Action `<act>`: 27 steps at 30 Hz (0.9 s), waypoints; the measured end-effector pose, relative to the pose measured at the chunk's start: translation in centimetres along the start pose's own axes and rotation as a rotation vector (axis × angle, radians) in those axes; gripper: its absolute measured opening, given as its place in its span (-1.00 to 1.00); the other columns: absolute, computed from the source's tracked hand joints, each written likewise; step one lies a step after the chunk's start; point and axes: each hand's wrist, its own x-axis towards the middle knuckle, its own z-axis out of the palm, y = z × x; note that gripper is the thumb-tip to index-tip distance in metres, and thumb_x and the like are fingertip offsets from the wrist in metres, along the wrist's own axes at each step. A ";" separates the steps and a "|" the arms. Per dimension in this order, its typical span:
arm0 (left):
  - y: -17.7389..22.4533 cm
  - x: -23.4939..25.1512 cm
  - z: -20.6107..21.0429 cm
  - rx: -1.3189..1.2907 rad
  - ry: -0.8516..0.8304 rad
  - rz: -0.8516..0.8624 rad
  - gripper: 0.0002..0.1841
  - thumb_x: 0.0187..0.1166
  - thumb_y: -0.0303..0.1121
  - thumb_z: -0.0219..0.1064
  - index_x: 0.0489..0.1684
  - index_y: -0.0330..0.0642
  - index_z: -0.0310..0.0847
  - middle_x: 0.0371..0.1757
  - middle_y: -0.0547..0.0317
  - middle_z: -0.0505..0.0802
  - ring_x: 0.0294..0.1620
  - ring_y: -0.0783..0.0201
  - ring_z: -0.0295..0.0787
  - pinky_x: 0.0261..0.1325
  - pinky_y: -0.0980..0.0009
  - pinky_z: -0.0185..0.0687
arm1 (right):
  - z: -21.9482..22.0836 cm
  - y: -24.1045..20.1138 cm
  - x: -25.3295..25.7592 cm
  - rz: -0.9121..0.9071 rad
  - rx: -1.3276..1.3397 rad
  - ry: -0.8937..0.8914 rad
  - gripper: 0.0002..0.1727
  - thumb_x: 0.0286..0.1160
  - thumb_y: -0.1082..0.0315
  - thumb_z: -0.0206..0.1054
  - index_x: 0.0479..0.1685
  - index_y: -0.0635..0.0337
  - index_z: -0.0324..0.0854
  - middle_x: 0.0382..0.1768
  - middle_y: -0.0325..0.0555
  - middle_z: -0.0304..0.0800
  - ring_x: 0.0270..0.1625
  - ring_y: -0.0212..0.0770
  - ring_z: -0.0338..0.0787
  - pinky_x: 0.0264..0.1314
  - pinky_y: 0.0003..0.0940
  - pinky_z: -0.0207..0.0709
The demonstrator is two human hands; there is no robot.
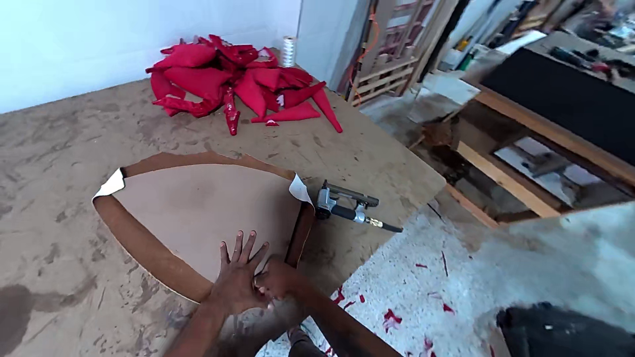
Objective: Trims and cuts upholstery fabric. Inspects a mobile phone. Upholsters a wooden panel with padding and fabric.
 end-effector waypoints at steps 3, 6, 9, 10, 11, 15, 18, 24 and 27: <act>0.3 0.5 2.5 0.020 0.193 -0.040 0.13 0.02 0.64 0.36 0.84 0.69 0.03 0.98 0.37 -0.11 0.97 -0.09 -0.47 0.74 -0.58 -0.58 | -1.5 -1.0 0.2 -0.133 -0.141 0.082 -0.63 0.48 0.05 0.37 -0.26 0.25 0.72 -0.47 0.00 0.75 -0.47 -0.09 0.74 -0.29 0.02 0.65; 0.6 0.8 2.3 -0.012 0.158 -0.067 0.03 0.17 0.76 0.03 0.84 0.75 -0.02 0.98 0.43 -0.11 0.97 -0.03 -0.51 0.78 -0.54 -0.61 | -6.1 1.2 -1.7 -0.262 -0.213 0.478 -0.62 0.64 -0.03 0.27 0.05 0.02 0.83 -0.10 -0.16 0.90 -0.05 -0.22 0.89 0.13 -0.08 0.79; 0.8 1.0 1.6 -0.047 0.096 -0.110 -0.06 0.30 0.73 -0.09 0.84 0.78 -0.03 0.98 0.45 -0.12 0.97 0.00 -0.57 0.80 -0.48 -0.69 | -16.1 7.5 -3.0 -0.379 -0.403 0.914 -0.58 0.57 0.02 0.43 0.29 0.00 0.74 0.25 -0.07 0.79 0.34 -0.05 0.76 0.41 0.06 0.66; 0.8 0.9 1.5 -0.048 0.077 -0.125 -0.10 0.35 0.70 -0.13 0.84 0.78 -0.03 0.98 0.46 -0.14 0.97 0.03 -0.60 0.81 -0.45 -0.72 | -19.5 9.5 -3.3 -0.366 -0.446 0.984 -0.45 0.44 0.05 0.55 0.38 0.08 0.68 0.36 0.11 0.69 0.43 0.14 0.67 0.46 0.23 0.58; 0.8 0.8 1.6 -0.045 0.067 -0.136 -0.12 0.39 0.69 -0.17 0.84 0.77 -0.01 0.98 0.48 -0.15 0.97 0.06 -0.63 0.81 -0.44 -0.74 | -22.2 11.0 -3.3 -0.341 -0.486 1.005 -0.30 0.31 0.08 0.65 0.47 0.14 0.60 0.43 0.23 0.60 0.50 0.27 0.59 0.48 0.34 0.53; 0.9 1.1 1.6 -0.035 0.062 -0.137 -0.18 0.47 0.64 -0.21 0.83 0.76 0.04 0.98 0.49 -0.18 0.96 0.08 -0.67 0.80 -0.44 -0.79 | -26.4 12.6 -2.1 -0.365 -0.686 0.870 -0.10 0.27 0.05 0.68 0.69 0.07 0.41 0.61 0.10 0.45 0.42 0.16 0.68 0.39 0.25 0.64; 1.1 0.6 1.6 -0.043 0.046 -0.146 -0.20 0.48 0.63 -0.23 0.82 0.78 0.04 0.98 0.52 -0.20 0.96 0.07 -0.68 0.80 -0.43 -0.79 | -25.5 12.5 -2.1 -0.304 -0.788 0.766 -0.02 0.13 0.13 0.76 0.70 0.10 0.40 0.73 0.11 0.28 0.39 0.21 0.71 0.28 0.25 0.71; 1.0 -0.2 1.1 -0.137 0.135 -0.112 -0.29 0.54 0.41 0.15 0.77 0.66 0.21 0.97 0.38 -0.02 0.97 -0.07 -0.48 0.76 -0.52 -0.70 | -17.3 11.1 -7.6 -0.061 -0.555 0.844 -0.26 0.26 0.06 0.51 0.50 0.16 0.50 0.22 0.17 0.75 0.14 0.18 0.83 0.16 0.32 0.70; 0.8 -0.4 1.6 -0.168 0.171 -0.091 -0.34 0.56 0.33 0.20 0.74 0.64 0.29 0.95 0.38 0.04 0.97 -0.06 -0.44 0.79 -0.47 -0.69 | -8.9 8.8 -14.1 0.012 -0.361 0.695 -0.52 0.41 0.02 0.42 0.14 0.21 0.66 -0.32 0.07 0.82 -0.30 0.07 0.84 -0.17 0.22 0.73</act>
